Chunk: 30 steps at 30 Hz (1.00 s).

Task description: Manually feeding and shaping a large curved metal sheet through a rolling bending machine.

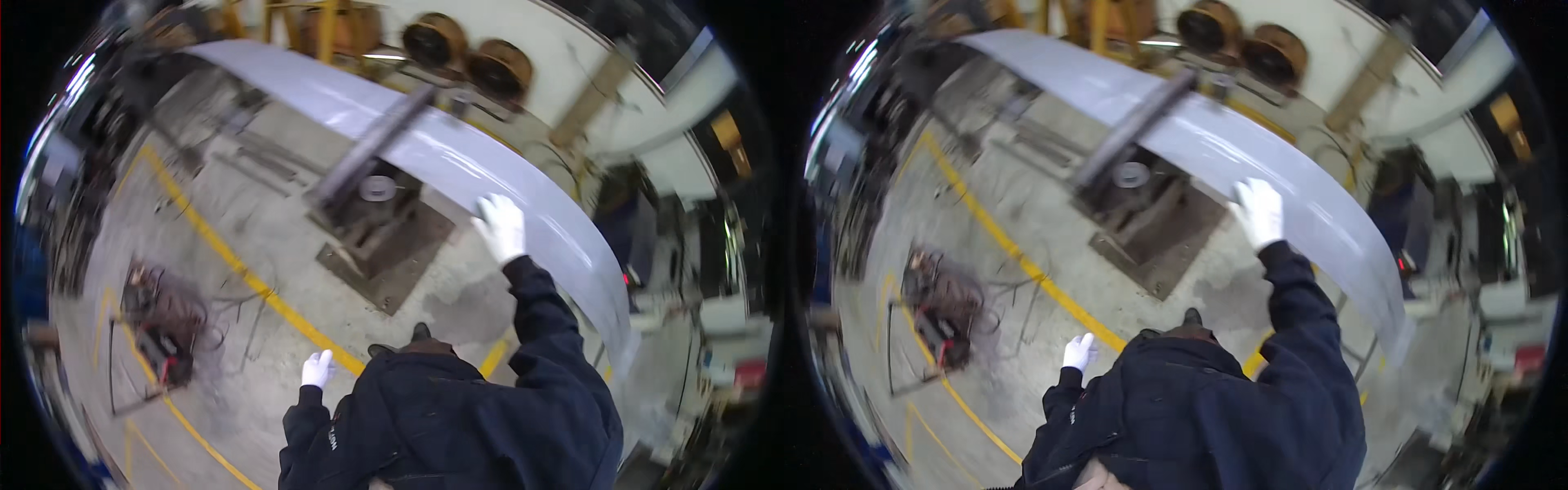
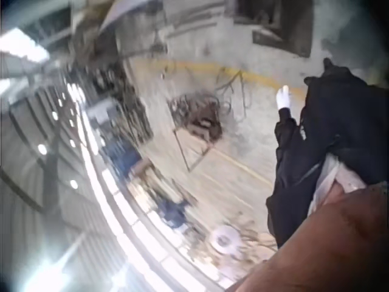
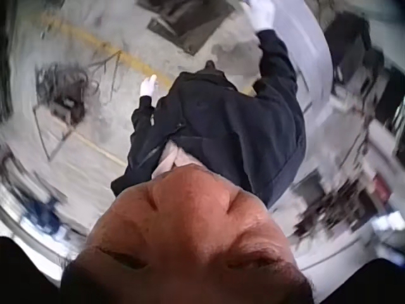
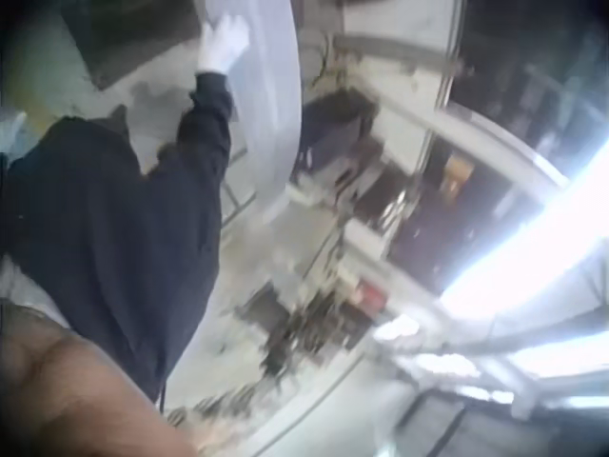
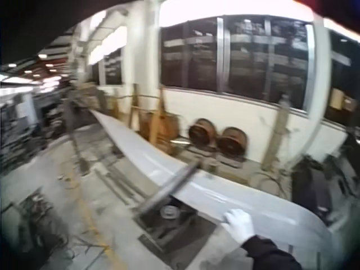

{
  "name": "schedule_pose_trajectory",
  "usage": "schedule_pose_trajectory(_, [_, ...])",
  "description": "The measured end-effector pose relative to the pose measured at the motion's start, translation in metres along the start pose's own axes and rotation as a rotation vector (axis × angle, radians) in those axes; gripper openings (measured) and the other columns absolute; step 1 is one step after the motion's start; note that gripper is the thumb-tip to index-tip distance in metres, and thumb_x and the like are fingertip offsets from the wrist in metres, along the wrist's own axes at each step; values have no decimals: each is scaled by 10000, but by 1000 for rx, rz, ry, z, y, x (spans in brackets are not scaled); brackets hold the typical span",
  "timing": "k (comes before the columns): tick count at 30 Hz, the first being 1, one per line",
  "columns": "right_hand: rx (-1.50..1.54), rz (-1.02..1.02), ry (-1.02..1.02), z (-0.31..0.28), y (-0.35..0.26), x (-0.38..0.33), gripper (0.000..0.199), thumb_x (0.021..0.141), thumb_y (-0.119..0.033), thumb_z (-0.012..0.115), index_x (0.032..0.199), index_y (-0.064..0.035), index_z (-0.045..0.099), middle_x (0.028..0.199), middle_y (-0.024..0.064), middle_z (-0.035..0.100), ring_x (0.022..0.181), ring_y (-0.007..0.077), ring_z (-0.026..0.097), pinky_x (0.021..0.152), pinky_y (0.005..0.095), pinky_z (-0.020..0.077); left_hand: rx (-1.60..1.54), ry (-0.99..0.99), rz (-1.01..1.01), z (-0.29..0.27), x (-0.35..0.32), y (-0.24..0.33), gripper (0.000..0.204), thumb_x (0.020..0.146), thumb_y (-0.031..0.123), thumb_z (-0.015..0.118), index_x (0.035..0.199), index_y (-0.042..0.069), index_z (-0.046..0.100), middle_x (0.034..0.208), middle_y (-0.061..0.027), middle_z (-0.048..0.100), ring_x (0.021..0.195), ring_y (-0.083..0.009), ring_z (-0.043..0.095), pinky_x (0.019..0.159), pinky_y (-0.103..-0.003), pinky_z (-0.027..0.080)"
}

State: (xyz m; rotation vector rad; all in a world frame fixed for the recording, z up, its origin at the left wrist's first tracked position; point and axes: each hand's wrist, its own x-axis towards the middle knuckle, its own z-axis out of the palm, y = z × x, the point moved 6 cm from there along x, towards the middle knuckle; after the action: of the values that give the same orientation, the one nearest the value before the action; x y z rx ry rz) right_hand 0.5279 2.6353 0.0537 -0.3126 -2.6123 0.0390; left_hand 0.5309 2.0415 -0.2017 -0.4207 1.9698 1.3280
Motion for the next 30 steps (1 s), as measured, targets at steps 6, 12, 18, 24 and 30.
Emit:
schedule_pose_trajectory(6, [73, 83, 81, -7, 16, -20, 433, 815, -307, 804, 1159, -81, 666, 1212, 154, 644, 1167, 366, 599, 948, 490, 488, 140, -100, 29, 30, 16, 1, 445, 1021, 408, 679, 996, -35, 638, 790, -118, 700, 625, -207, 697, 559, -342, 560])
schedule_pose_trajectory(12, [159, 161, 127, -14, 33, -39, 438, 792, -292, 818, 1126, -64, 651, 1221, 147, 625, 1235, 362, 569, 1040, 485, 461, 292, -175, 60, 69, 16, 31, 451, 1031, 426, 671, 976, -17, 608, 802, -132, 713, 616, -215, 706, 534, -342, 554])
schedule_pose_trajectory(18, [218, 151, 220, -28, 46, -52, 402, 786, -280, 819, 1063, -51, 639, 1156, 151, 608, 1200, 356, 554, 1064, 490, 444, 498, -240, 121, 107, 2, 74, 451, 1042, 426, 656, 986, -19, 612, 810, -142, 721, 606, -221, 704, 525, -341, 553])
schedule_pose_trajectory(24, [203, 180, 214, -41, 51, -61, 405, 793, -288, 822, 1075, -49, 657, 1141, 137, 611, 1212, 338, 548, 1083, 477, 433, 438, -261, 97, 116, 19, 73, 440, 1048, 419, 646, 1030, -20, 629, 818, -146, 724, 618, -213, 703, 535, -334, 557])
schedule_pose_trajectory(30, [228, 196, 209, -49, 48, -68, 407, 797, -289, 826, 1086, -54, 662, 1144, 132, 613, 1214, 335, 546, 1083, 489, 431, 444, -268, 98, 115, 18, 68, 434, 1043, 413, 647, 1050, -20, 631, 823, -139, 721, 621, -208, 699, 538, -336, 554])
